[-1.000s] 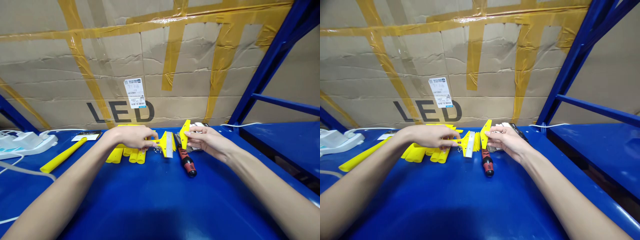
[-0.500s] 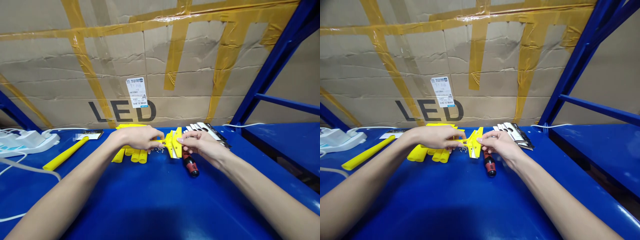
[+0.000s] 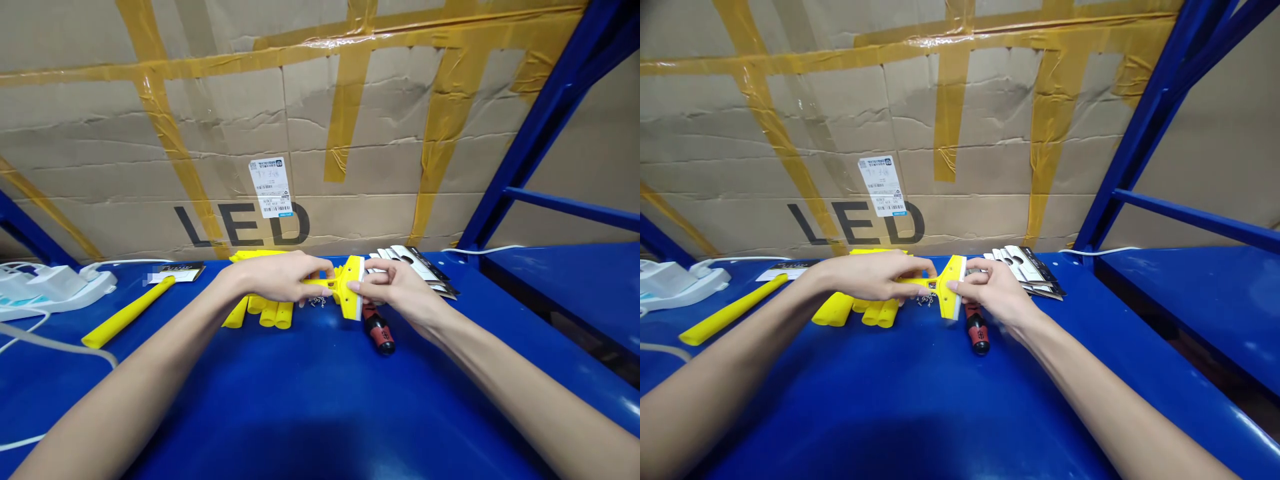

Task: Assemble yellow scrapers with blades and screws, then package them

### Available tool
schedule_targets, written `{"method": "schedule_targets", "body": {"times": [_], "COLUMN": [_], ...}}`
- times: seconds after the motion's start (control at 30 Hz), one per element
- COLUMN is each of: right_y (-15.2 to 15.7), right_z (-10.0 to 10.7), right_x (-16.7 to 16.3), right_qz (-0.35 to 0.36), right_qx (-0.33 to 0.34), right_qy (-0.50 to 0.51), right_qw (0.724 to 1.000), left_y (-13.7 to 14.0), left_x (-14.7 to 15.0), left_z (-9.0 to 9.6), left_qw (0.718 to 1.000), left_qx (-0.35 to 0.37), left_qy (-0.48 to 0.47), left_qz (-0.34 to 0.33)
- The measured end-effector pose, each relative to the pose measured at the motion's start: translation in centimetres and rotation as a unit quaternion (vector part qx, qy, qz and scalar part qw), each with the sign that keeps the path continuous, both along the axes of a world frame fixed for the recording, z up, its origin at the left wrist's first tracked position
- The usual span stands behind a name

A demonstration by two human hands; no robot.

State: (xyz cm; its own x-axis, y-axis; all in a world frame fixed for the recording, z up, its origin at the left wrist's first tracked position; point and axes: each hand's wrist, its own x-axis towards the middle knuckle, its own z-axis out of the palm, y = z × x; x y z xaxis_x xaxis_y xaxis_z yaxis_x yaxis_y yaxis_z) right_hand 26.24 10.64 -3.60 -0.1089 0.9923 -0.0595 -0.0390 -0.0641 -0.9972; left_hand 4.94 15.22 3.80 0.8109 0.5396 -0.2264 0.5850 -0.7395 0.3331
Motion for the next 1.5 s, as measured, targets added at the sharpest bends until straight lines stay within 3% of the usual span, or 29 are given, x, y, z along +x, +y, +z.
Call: {"method": "schedule_targets", "body": {"times": [0.13, 0.43, 0.67, 1.03, 1.5], "right_y": [-0.10, -0.18, -0.17, -0.12, -0.19], "right_z": [0.14, -0.11, 0.15, -0.09, 0.76], "right_x": [0.20, -0.03, 0.31, 0.24, 0.35], "right_qz": [0.028, 0.040, 0.069, 0.035, 0.047], "right_qx": [0.042, 0.098, 0.087, 0.105, 0.105], "right_qy": [-0.020, -0.047, -0.044, -0.049, -0.059], "right_qw": [0.999, 0.993, 0.993, 0.993, 0.992], "left_y": [0.23, 0.45, 0.52, 0.74, 0.58], "left_x": [0.32, 0.34, 0.24, 0.08, -0.07], "left_z": [-0.38, -0.85, -0.76, -0.89, -0.24], "left_qw": [0.998, 0.997, 0.997, 0.994, 0.995], "left_qx": [0.040, 0.046, 0.065, 0.085, 0.083], "left_qy": [-0.035, -0.050, -0.038, -0.069, -0.055], "left_qz": [-0.019, -0.021, -0.022, -0.015, 0.005]}}
